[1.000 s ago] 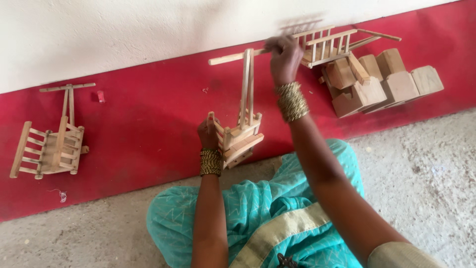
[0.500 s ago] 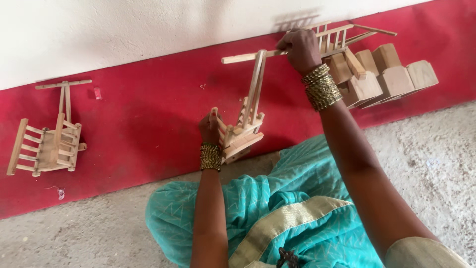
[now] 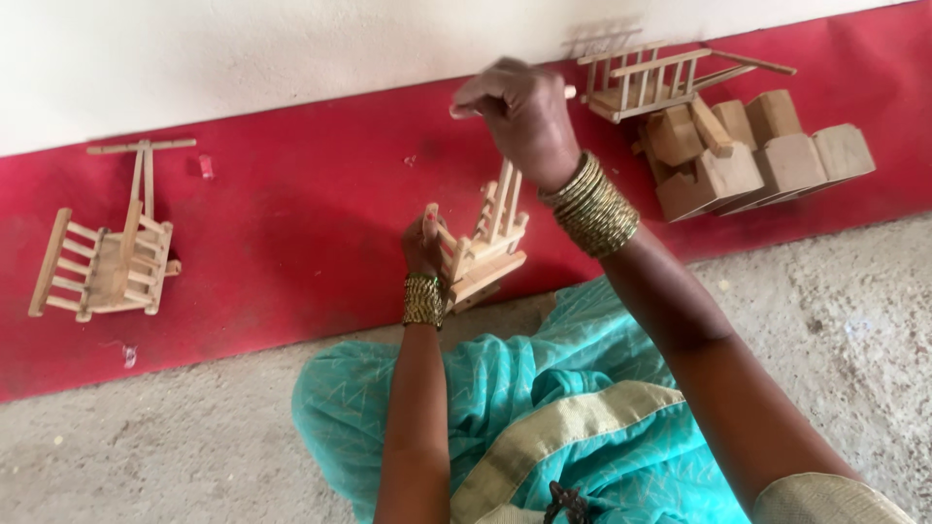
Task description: The person sits on the floor and assembles small wooden toy carts, fitting wooden seat and body blocks onto wheeled frames by hand. They press parts together, turn pieces over to align them, and set finished toys aside with other completed carts.
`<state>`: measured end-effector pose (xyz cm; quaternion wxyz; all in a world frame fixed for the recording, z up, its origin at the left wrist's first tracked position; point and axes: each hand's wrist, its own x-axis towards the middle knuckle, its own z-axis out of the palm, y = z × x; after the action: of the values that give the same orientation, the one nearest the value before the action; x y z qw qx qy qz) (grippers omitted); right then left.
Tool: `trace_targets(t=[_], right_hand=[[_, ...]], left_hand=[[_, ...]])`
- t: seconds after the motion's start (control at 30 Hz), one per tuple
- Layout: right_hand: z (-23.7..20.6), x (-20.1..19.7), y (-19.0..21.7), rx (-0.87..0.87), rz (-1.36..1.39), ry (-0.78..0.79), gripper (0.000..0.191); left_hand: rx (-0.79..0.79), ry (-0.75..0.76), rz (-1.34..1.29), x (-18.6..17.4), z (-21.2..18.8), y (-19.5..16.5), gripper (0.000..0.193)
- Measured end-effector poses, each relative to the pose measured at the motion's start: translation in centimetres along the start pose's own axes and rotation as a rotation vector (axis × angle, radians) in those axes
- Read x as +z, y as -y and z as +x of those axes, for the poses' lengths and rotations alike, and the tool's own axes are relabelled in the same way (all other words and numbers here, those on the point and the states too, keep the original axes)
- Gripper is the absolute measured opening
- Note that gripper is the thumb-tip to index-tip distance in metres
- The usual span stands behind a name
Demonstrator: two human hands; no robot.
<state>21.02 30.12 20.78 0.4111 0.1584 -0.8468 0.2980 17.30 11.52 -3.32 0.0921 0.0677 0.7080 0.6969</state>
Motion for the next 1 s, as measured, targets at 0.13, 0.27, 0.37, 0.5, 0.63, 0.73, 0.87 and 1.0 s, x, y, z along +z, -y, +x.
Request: trace_targets(t=[0.13,0.27,0.37,0.5,0.63,0.73,0.87,1.0], right_hand=[[-0.2,-1.3,-1.8,-0.067,0.205,0.007,0.014],[-5.2,-0.9,-2.4,-0.012,0.042,0.023,0.013],[-10.4,0.5,-1.7,0.228,0.089,-0.059,0.012],[-14.4,2.5,-0.4,0.689,0.298,-0.139,0.016],[-13.0,3.4,0.2,0.511,0.373,-0.015,0.013],[-11.0,3.0,0.8,0.37,0.495,0.148,0.013],[-9.3,3.1,1.8,0.3,0.457,0.166,0.011],[-8.8,4.0,1.0,0.29,0.439,0.138,0.01]], left_hand=[[0.294,-0.094,-0.385,-0.7,1.4,0.7,0.044],[0.168,-0.099,-0.678,-1.2,1.8,0.3,0.045],[0.133,-0.046,-0.798,-1.5,1.7,0.4,0.046],[0.116,0.029,-0.863,-1.8,1.1,0.9,0.047],[0.102,0.105,-0.89,-1.7,0.3,1.6,0.049],[0.099,0.159,-0.899,-1.4,-0.1,2.0,0.05],[0.097,0.191,-0.905,-1.0,-0.2,2.3,0.051],[0.086,0.222,-0.899,-0.9,-0.3,2.6,0.052]])
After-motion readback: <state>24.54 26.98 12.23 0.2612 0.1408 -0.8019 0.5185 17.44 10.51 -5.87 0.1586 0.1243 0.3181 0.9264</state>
